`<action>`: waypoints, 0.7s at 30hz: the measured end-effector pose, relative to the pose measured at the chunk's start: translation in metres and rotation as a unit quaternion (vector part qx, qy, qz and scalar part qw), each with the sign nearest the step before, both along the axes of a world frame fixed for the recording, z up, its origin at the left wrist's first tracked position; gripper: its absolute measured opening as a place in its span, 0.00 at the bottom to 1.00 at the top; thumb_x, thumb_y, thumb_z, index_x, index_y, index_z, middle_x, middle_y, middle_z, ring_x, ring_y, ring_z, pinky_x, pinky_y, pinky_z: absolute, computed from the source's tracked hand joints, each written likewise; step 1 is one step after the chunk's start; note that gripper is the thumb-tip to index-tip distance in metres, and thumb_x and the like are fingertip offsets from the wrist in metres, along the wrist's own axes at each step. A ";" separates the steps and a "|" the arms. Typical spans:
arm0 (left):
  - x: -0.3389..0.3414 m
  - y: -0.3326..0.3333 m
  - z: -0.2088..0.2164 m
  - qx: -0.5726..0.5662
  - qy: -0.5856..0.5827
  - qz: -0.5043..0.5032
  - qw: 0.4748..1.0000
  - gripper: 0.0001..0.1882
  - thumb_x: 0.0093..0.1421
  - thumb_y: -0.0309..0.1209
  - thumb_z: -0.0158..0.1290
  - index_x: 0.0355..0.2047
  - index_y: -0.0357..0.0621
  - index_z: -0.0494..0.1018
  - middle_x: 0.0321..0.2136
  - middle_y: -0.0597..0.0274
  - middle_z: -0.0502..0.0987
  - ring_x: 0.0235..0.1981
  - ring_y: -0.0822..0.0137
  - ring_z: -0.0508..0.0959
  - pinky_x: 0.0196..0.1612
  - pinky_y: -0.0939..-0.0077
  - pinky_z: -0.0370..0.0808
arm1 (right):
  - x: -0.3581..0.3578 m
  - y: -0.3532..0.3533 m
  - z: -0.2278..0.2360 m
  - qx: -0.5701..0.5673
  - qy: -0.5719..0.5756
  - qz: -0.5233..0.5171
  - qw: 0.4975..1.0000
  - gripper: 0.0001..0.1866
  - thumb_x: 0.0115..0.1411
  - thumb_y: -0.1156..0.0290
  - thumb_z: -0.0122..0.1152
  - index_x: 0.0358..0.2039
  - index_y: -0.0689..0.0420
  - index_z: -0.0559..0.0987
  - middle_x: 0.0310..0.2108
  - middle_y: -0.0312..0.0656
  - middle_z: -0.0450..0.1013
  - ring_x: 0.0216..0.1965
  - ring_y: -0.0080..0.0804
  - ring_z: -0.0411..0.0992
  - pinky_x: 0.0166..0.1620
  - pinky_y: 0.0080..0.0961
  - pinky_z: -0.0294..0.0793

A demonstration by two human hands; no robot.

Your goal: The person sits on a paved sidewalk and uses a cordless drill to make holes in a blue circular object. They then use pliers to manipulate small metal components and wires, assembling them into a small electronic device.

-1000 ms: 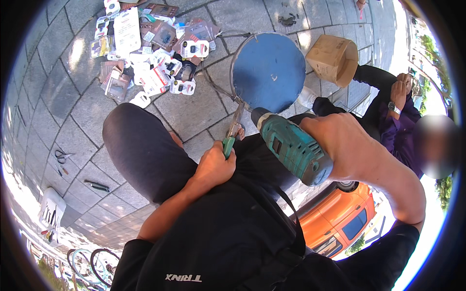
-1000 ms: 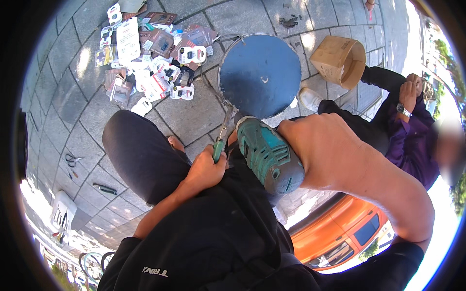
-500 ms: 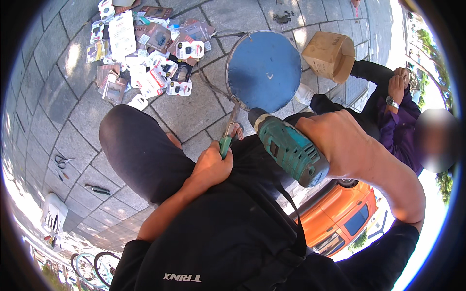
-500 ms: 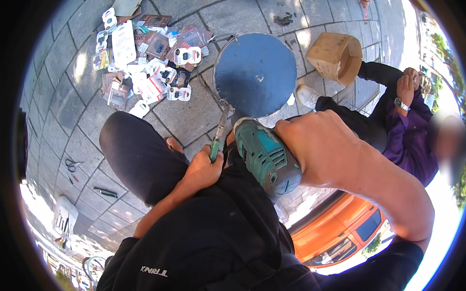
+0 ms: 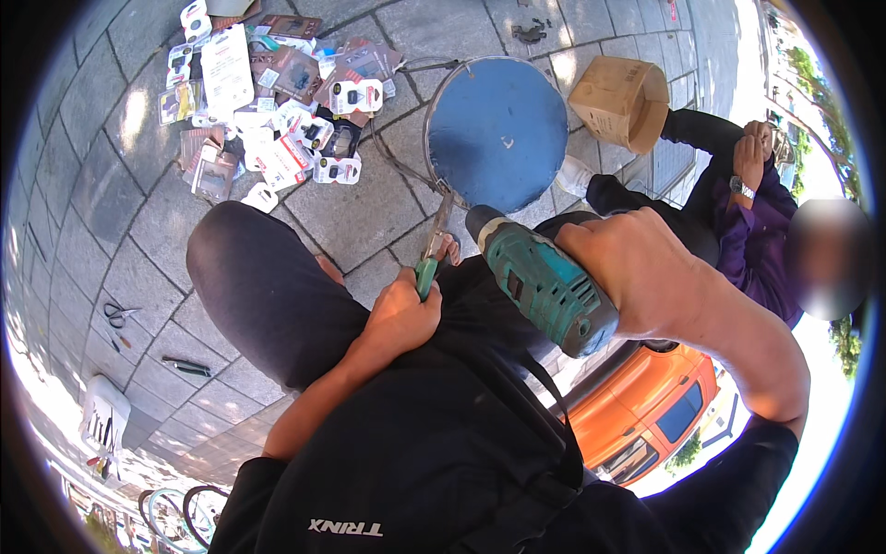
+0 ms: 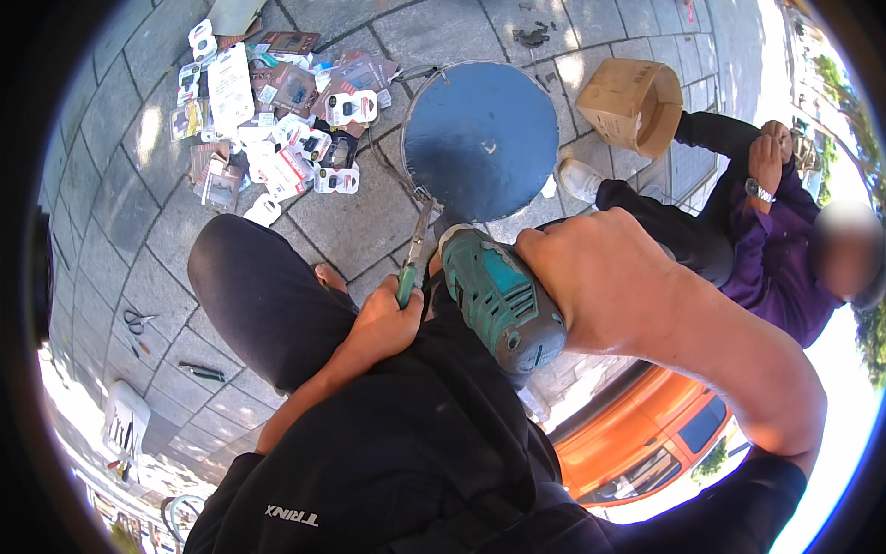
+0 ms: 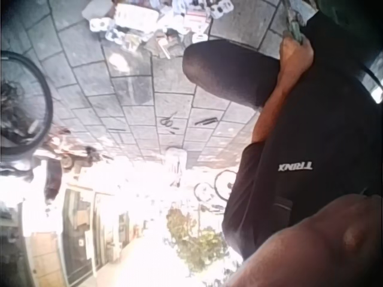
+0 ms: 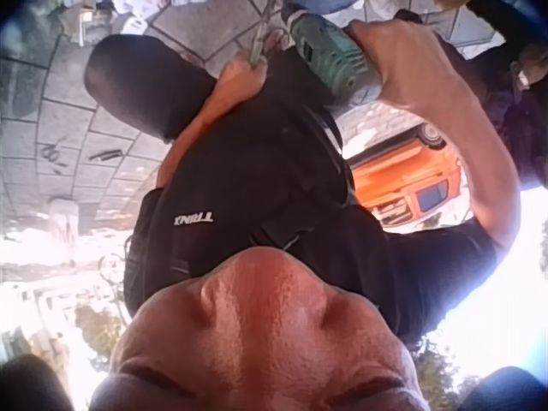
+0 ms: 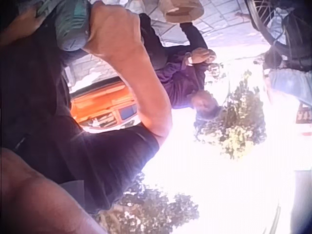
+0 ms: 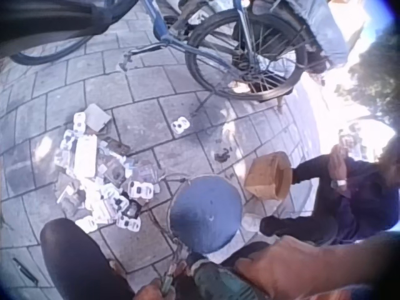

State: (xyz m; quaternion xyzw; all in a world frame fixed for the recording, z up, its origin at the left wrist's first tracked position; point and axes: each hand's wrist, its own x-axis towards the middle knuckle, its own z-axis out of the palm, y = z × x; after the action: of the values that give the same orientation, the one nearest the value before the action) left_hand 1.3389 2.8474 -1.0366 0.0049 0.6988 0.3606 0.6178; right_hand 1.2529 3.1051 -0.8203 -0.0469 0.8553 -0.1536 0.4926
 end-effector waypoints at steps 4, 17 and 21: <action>0.001 -0.001 0.001 0.004 0.013 0.002 1.000 0.23 0.72 0.42 0.53 0.50 0.28 0.73 0.40 0.27 0.82 0.47 0.29 0.83 0.54 0.45 0.78 | 0.004 0.001 0.002 0.013 -0.009 -0.013 1.000 0.18 0.47 0.63 0.75 0.34 0.61 0.80 0.26 0.54 0.80 0.33 0.59 0.82 0.38 0.49 0.82; 0.001 0.000 -0.001 0.034 0.026 0.023 0.999 0.25 0.71 0.39 0.53 0.50 0.22 0.74 0.41 0.23 0.82 0.47 0.29 0.83 0.54 0.46 0.78 | 0.016 0.000 0.001 0.004 0.012 -0.045 0.999 0.22 0.44 0.62 0.78 0.35 0.60 0.80 0.26 0.56 0.78 0.34 0.62 0.79 0.37 0.48 0.79; -0.001 0.000 -0.002 0.044 0.027 0.023 0.998 0.24 0.71 0.38 0.52 0.51 0.22 0.75 0.42 0.24 0.82 0.49 0.29 0.82 0.56 0.47 0.78 | 0.019 -0.003 0.000 -0.005 0.026 -0.063 0.998 0.20 0.46 0.62 0.77 0.34 0.61 0.79 0.25 0.58 0.76 0.33 0.64 0.78 0.36 0.49 0.78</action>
State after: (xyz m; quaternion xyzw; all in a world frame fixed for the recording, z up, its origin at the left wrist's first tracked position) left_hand 1.3383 2.8470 -1.0382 0.0254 0.6990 0.4047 0.5890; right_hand 1.2722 3.1019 -0.8203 0.0003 0.8685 -0.1871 0.4591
